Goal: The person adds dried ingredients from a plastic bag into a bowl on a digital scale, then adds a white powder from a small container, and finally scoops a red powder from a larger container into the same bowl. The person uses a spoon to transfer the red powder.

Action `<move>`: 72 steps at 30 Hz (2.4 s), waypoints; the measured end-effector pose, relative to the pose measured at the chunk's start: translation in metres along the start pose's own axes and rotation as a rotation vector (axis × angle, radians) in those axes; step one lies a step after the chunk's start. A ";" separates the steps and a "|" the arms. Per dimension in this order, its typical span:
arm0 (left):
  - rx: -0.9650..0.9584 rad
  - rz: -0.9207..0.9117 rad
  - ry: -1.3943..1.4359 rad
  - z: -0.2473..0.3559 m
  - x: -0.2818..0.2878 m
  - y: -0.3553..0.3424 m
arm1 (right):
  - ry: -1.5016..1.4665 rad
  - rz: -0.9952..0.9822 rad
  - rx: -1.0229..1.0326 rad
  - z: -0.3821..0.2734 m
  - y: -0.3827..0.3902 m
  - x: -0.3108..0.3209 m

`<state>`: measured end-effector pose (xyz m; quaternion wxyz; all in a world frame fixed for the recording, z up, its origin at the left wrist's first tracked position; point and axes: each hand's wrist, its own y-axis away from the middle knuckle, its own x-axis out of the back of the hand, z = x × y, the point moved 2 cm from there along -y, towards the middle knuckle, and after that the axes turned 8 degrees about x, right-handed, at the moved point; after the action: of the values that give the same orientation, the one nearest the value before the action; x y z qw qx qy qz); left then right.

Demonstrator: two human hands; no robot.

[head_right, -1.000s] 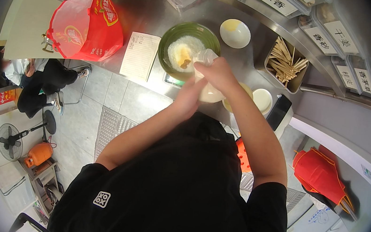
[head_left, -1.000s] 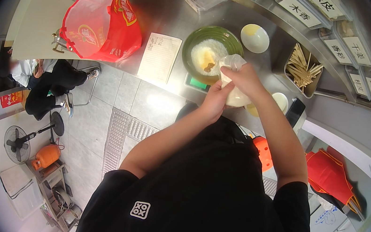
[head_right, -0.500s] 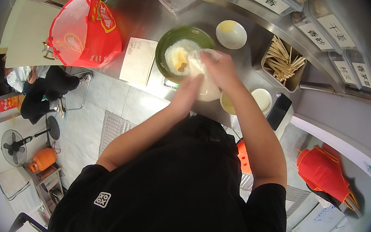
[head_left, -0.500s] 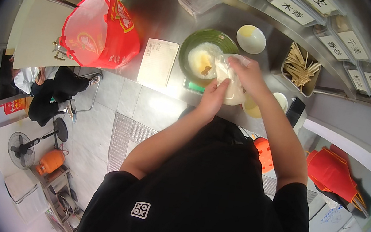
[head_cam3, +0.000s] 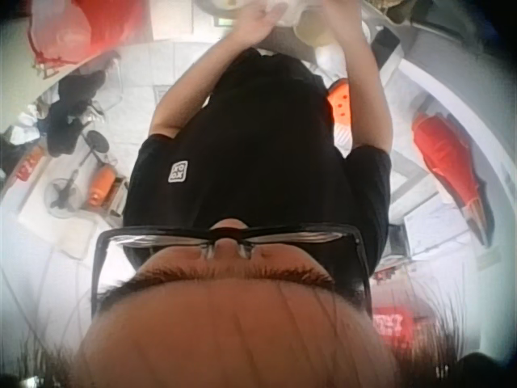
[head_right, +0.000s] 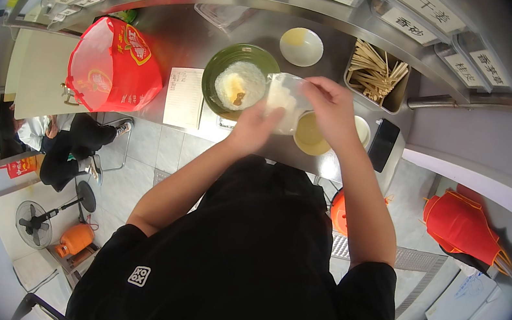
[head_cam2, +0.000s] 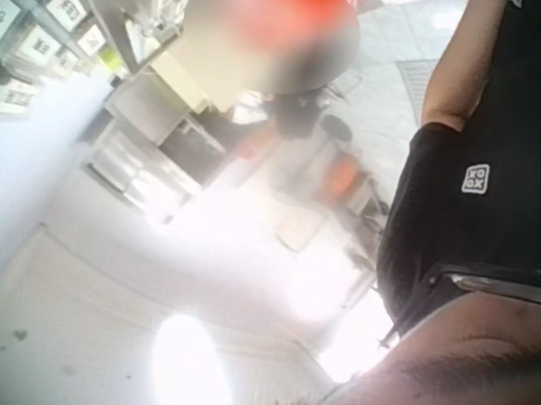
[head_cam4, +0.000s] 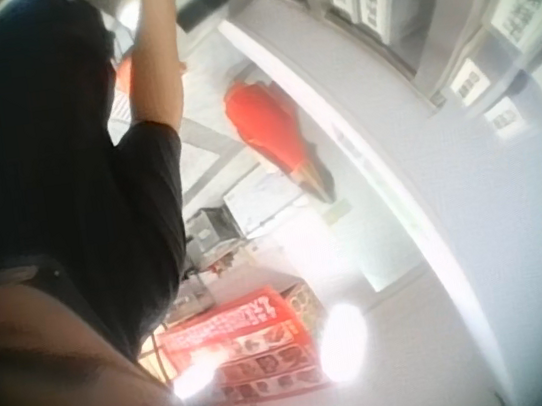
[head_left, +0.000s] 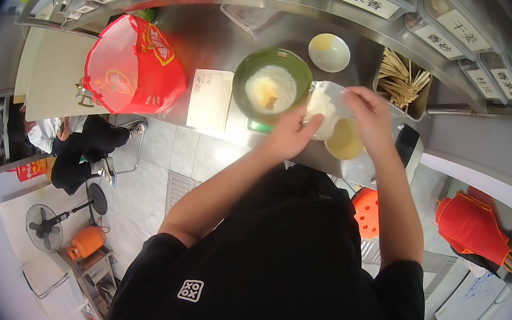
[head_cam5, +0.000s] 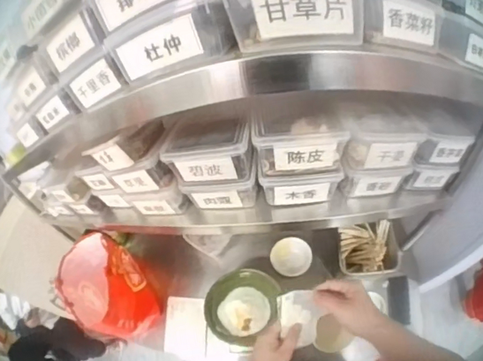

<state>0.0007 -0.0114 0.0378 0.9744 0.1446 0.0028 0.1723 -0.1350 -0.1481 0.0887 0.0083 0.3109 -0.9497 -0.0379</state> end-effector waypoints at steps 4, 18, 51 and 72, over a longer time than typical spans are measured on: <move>0.008 -0.126 -0.084 0.007 -0.032 0.001 | 0.008 0.073 0.038 -0.007 0.028 0.032; -0.232 -0.004 -0.487 -0.023 -0.065 0.004 | 0.037 0.101 0.005 0.039 0.083 0.055; 0.962 0.155 0.311 -0.183 0.024 0.023 | 0.608 0.062 0.412 0.089 0.102 0.047; 0.261 0.120 -0.933 -0.115 0.013 0.060 | 1.242 -0.444 0.051 0.127 0.052 -0.012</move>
<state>-0.0140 0.0794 -0.0546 0.8337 0.3271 -0.4212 0.1434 -0.1609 -0.0901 -0.0336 0.5394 0.4635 -0.6821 0.1702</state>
